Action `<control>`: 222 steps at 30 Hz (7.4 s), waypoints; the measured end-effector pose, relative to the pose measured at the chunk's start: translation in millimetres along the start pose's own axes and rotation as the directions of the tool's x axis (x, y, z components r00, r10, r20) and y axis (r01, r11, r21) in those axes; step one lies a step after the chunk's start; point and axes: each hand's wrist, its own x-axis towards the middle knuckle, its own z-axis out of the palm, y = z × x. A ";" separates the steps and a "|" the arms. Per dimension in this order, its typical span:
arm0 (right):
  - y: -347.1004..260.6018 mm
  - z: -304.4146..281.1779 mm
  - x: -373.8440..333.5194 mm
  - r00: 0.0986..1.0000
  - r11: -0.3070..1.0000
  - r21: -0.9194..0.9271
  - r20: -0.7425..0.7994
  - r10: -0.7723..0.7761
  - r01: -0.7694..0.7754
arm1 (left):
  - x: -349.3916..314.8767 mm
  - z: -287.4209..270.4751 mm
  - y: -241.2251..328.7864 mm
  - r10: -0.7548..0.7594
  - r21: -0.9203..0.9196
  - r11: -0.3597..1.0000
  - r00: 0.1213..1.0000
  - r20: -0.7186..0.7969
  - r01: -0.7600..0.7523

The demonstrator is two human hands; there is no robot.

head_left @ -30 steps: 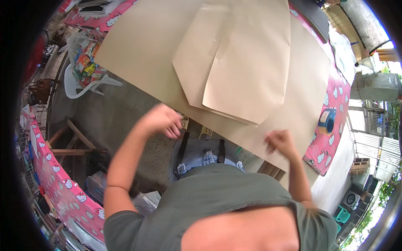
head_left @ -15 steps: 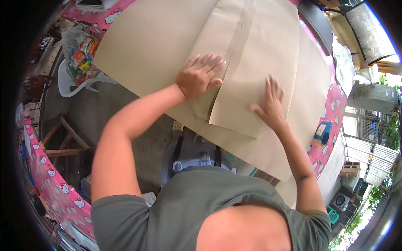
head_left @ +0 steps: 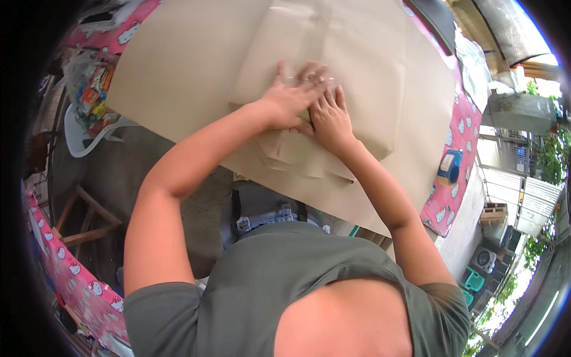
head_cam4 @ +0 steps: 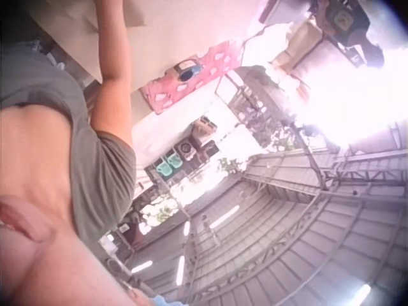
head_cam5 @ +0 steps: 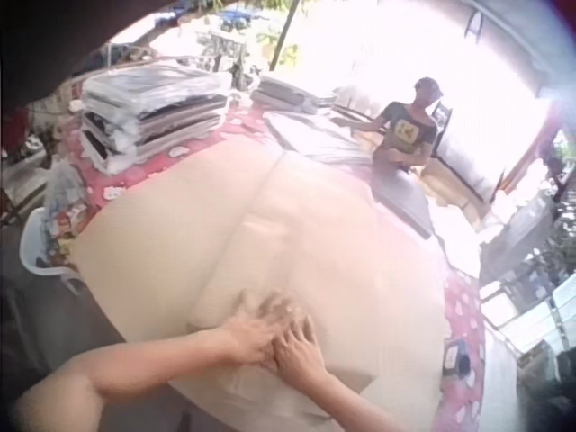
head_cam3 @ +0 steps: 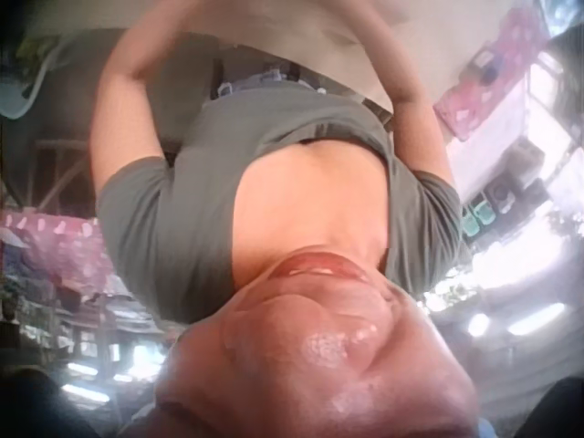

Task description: The person wraps a flat item inside a large sheet of brown paper, securing the folds with tape, and then takes another item from a stack to repeat the process.

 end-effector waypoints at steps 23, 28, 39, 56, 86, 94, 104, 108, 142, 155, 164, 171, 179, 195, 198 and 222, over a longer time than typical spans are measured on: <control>84.3 67.9 -186.7 0.634 0.544 0.641 -0.115 0.765 -0.541 | 7.3 17.3 14.5 -0.100 0.098 0.990 0.995 0.005 0.099; 13.0 26.2 -195.3 0.662 0.677 0.549 -0.270 0.699 -0.491 | 9.7 3.7 14.8 -0.125 0.100 0.988 0.992 0.028 0.122; 71.5 10.9 -131.0 0.887 0.888 0.454 -0.381 0.261 -0.066 | -7.6 -27.4 -30.0 0.051 0.054 0.996 0.957 0.285 -0.069; 80.1 -3.4 -96.0 0.871 0.736 0.613 -0.151 0.467 -0.288 | -59.4 24.7 -54.3 -0.237 -0.396 0.918 0.843 -0.483 0.032; 42.9 -13.2 60.9 0.909 0.615 0.788 -0.251 0.332 -0.007 | -17.7 22.8 31.3 -0.998 -0.738 0.042 -0.013 -0.068 0.673; 305.1 33.6 -280.6 0.327 0.359 -0.011 -0.439 0.837 -0.933 | -22.7 21.1 30.0 -0.998 -0.793 -0.031 -0.067 -0.013 0.609; 340.2 -25.5 -277.9 0.650 0.466 0.736 -0.046 0.759 -0.492 | -11.7 13.5 30.6 -0.995 -0.804 -0.044 -0.094 -0.015 0.593; 211.4 -100.6 -130.8 0.963 0.318 0.948 -0.068 0.261 -0.020 | -22.3 23.3 26.1 -0.996 -0.820 -0.066 -0.084 0.022 0.568; 100.6 -123.0 88.4 0.478 0.937 -0.208 0.817 0.324 -0.280 | 25.2 53.1 20.9 -0.650 -0.049 0.743 0.702 -0.292 0.668; 233.7 8.3 -306.2 0.431 0.424 -0.082 -0.238 0.870 -0.902 | 76.5 37.3 59.1 -0.545 0.318 0.756 0.819 -0.178 0.572; 203.4 -65.9 -112.9 0.717 0.823 0.329 -0.406 0.567 -0.464 | 163.7 68.7 133.0 0.503 -0.100 0.859 0.864 -0.020 -0.502; 68.2 -43.2 293.4 0.685 0.725 0.104 -0.441 -0.580 0.681 | 162.1 121.3 153.4 0.382 -0.134 0.865 0.807 -0.450 -0.484; 262.5 22.6 429.7 0.897 0.930 -0.319 -0.335 -0.288 0.180 | -49.4 -14.8 -52.6 0.163 -0.608 0.770 0.981 -0.107 -0.194; 222.1 37.8 10.2 0.827 0.759 0.502 -0.139 0.545 -0.416 | 102.3 -6.9 -183.7 -0.809 -0.155 0.579 0.540 -0.233 0.800; 212.7 26.4 -33.4 0.868 0.600 0.736 -0.034 0.496 -0.314 | 79.8 14.0 -157.2 -0.556 0.214 0.790 0.818 -0.149 0.575; 46.7 62.8 34.5 0.740 0.730 0.399 -0.163 0.653 -0.556 | -17.1 1.4 54.6 -0.161 -0.435 0.900 0.930 -0.329 0.002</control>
